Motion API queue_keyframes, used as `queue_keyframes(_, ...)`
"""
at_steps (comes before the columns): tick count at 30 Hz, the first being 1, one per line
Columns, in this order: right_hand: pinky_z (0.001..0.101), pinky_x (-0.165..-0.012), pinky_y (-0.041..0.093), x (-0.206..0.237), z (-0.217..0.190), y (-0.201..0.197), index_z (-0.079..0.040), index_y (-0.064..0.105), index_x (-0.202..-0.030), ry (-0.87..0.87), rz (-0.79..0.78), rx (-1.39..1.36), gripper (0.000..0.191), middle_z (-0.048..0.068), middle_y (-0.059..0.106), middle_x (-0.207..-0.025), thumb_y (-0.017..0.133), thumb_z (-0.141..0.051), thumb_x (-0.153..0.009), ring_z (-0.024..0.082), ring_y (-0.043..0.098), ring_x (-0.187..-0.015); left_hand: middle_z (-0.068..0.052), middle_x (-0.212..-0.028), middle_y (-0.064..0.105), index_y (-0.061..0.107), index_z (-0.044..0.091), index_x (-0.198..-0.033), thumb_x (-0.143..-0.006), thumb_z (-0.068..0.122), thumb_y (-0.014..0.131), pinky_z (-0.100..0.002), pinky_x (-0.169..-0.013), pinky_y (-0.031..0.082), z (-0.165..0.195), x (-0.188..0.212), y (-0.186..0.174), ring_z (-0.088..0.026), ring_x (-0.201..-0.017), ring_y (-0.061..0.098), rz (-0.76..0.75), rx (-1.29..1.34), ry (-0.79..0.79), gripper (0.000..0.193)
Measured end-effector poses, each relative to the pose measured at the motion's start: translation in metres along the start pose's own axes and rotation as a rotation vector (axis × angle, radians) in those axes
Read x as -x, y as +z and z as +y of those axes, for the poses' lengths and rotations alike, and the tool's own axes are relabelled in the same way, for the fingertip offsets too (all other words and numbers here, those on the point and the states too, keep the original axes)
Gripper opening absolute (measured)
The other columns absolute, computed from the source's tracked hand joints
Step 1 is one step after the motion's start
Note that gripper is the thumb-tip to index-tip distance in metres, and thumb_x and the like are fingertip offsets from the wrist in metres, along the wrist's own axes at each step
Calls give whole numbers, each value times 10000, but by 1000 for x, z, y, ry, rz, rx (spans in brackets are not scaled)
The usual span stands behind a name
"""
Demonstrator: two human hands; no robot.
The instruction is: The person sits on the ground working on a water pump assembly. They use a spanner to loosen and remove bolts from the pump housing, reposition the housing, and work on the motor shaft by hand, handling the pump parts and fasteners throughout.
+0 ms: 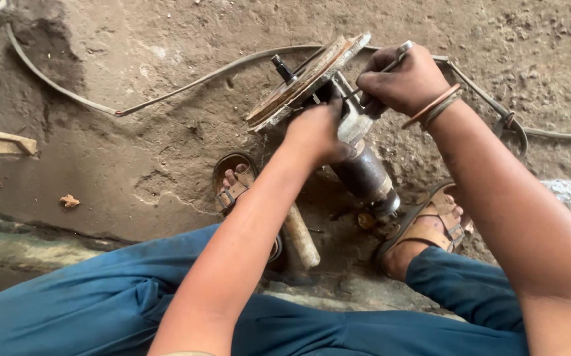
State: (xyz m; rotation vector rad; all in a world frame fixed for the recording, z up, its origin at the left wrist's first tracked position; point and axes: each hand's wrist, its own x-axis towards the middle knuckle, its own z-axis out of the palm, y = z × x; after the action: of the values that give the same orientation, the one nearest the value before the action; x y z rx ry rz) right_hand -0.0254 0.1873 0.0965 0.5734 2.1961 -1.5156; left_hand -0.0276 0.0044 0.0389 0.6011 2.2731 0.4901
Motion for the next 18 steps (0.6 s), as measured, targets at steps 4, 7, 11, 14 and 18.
queue_keyframes(4, 280, -608, 635, 0, 0, -2, -29, 733, -935, 75, 28, 67, 108, 85, 759, -794, 730, -128, -895, 142, 740, -657, -187, -1281, 652, 252, 44, -1558, -634, 256, 901, -378, -1015, 515, 9, 6, -10, -304, -1163, 652, -27, 60, -45, 1149)
queue_keyframes(7, 268, -615, 651, -4, 6, -2, -61, 724, -913, 81, 51, 0, 81, 67, 757, -800, 731, -136, -884, 136, 747, -677, -207, -1330, 625, 83, 50, -1629, -668, 235, 894, -360, -1064, 494, 11, 10, -10, -320, -1206, 636, -132, 94, -126, 1272)
queue_keyframes(11, 261, -603, 624, -7, 15, 2, -18, 716, -895, -89, 103, 96, 115, 75, 733, -792, 751, -126, -909, 132, 722, -675, -188, -1342, 619, 142, 67, -1610, -674, 216, 893, -357, -1064, 492, 9, 7, -12, -304, -1207, 635, -87, 135, -127, 1210)
queue_keyframes(14, 294, -511, 598, -3, 20, 9, 25, 688, -850, -57, 110, -74, 135, 100, 709, -722, 732, -89, -908, 159, 707, -586, -173, -1351, 615, 185, 79, -1596, -678, 202, 892, -355, -1064, 490, 7, 3, -15, -292, -1208, 634, -68, 156, -132, 1165)
queue_keyframes(18, 296, -486, 612, 8, 21, 20, 39, 643, -824, -83, 142, -264, 150, 109, 712, -699, 704, -58, -920, 172, 725, -556, -154, -1363, 609, 244, 96, -1577, -684, 183, 891, -352, -1064, 488, 9, 2, -18, -275, -1209, 633, -66, 179, -134, 1106)
